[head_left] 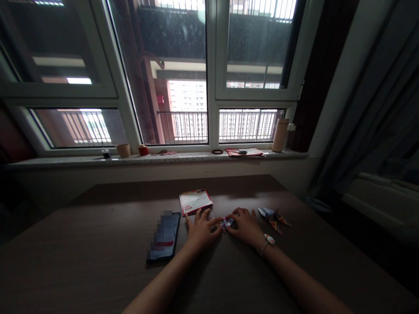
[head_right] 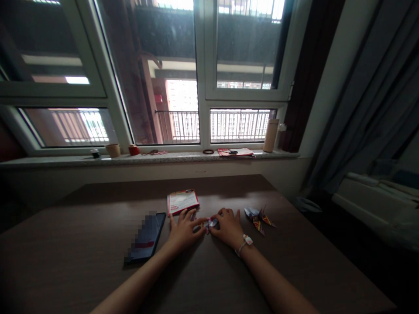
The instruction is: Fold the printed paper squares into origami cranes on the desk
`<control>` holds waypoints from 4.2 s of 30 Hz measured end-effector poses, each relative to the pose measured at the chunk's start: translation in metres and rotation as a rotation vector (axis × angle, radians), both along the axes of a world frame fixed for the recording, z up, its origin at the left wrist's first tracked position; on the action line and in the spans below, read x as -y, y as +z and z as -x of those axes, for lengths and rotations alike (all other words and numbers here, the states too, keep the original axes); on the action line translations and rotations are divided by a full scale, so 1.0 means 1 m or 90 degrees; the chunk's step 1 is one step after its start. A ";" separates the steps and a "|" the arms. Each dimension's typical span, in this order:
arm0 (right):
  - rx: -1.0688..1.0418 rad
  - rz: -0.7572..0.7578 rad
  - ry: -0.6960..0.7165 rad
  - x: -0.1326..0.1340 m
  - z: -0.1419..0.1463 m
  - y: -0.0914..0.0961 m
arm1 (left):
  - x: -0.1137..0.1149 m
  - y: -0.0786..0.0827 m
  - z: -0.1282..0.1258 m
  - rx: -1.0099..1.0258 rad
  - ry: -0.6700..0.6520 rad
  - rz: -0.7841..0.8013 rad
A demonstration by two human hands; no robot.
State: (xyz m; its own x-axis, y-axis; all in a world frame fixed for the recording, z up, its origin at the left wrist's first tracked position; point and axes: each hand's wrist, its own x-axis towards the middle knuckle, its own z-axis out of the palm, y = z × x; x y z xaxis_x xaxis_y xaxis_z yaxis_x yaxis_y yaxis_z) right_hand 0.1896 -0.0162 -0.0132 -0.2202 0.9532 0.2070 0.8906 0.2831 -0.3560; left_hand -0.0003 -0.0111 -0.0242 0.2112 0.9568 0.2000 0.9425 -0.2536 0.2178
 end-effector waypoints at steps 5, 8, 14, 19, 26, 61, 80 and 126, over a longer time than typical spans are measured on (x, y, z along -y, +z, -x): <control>0.009 -0.006 0.007 0.000 -0.001 0.000 | 0.001 0.001 0.000 0.002 0.003 0.004; 0.007 -0.012 0.012 0.000 -0.002 -0.001 | 0.001 0.000 0.000 0.000 -0.001 0.002; 0.002 0.005 0.011 0.000 -0.002 -0.001 | 0.000 -0.001 0.000 -0.002 -0.002 -0.012; -0.009 0.009 0.011 -0.001 -0.002 -0.002 | 0.000 -0.001 0.000 -0.003 0.000 -0.011; -0.013 0.049 0.024 -0.004 -0.005 -0.003 | 0.001 0.001 0.000 0.001 -0.009 -0.009; -0.061 0.014 -0.007 -0.012 -0.009 -0.010 | 0.012 0.017 -0.004 0.006 0.028 0.039; -0.080 0.028 -0.063 -0.027 -0.014 -0.019 | 0.009 0.015 -0.004 0.025 0.028 0.082; -0.124 -0.015 -0.048 -0.045 -0.022 -0.027 | 0.008 0.012 -0.005 0.034 0.021 0.071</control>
State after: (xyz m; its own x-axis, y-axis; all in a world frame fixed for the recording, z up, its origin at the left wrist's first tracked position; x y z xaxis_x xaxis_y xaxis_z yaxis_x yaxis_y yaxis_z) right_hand 0.2113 0.0289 -0.0399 -0.1013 0.9598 0.2616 0.8246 0.2282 -0.5177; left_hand 0.0051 -0.0188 -0.0127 0.1706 0.9801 0.1017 0.9364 -0.1934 0.2928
